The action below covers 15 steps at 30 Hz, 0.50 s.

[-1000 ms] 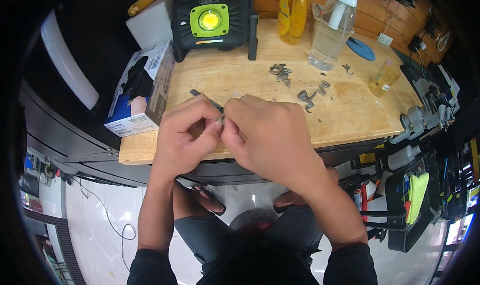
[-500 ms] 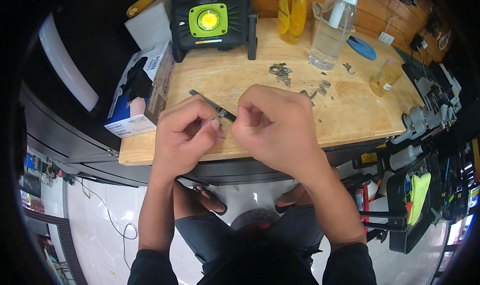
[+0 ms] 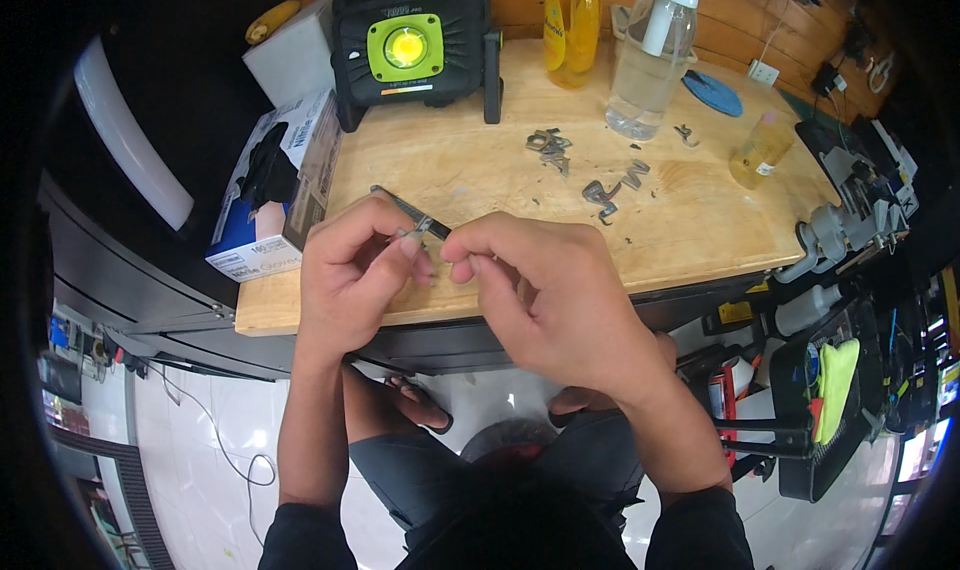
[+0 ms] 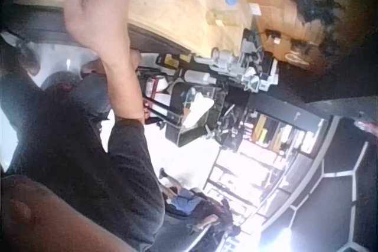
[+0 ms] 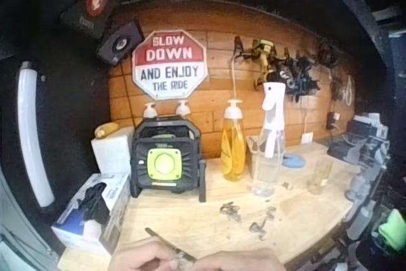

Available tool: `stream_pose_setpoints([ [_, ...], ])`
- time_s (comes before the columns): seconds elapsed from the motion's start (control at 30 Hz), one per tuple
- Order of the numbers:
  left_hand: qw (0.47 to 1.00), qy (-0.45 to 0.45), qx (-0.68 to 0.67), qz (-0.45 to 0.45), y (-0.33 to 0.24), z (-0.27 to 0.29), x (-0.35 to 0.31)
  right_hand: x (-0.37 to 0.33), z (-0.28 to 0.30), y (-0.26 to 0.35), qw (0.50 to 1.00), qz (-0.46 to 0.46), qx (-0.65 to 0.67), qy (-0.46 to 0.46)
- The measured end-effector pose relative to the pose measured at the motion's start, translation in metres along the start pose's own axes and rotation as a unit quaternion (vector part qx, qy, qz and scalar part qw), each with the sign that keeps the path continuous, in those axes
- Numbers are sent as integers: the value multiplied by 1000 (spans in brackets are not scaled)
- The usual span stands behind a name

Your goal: The person uses a metal file to scrape and clean small metal pieces on a wooden workbench. They handle the parts one by one, filing edges and surfaces, then inspecting them by hand. The person continues this process for several pieces, occasionally turning them over to access different sides.

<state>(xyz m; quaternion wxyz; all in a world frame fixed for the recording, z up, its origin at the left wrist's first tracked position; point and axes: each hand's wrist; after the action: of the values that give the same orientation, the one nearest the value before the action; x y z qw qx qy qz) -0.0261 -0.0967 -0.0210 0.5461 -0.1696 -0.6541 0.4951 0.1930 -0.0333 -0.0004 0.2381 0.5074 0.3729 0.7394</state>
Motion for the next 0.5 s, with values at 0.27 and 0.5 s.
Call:
stream_pose_setpoints([
  [0.27, 1000, 1, -5, -5, -1, 0, 0, 4, 12, 9, 994, 48, -77, 63],
  [0.5, 1000, 15, -6, 10, -3, 1, -1, 12, -6, 6, 991, 93, -87, -30],
])
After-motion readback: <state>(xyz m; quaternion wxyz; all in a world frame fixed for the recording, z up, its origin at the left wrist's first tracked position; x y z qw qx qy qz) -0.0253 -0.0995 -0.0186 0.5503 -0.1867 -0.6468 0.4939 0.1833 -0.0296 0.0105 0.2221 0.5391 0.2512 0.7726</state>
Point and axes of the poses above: each hand's wrist, its own x-axis towards the middle knuckle, its own z-axis out of the back of the hand, y = z × x, and after that the axes turned 15 degrees about -y, right-handed
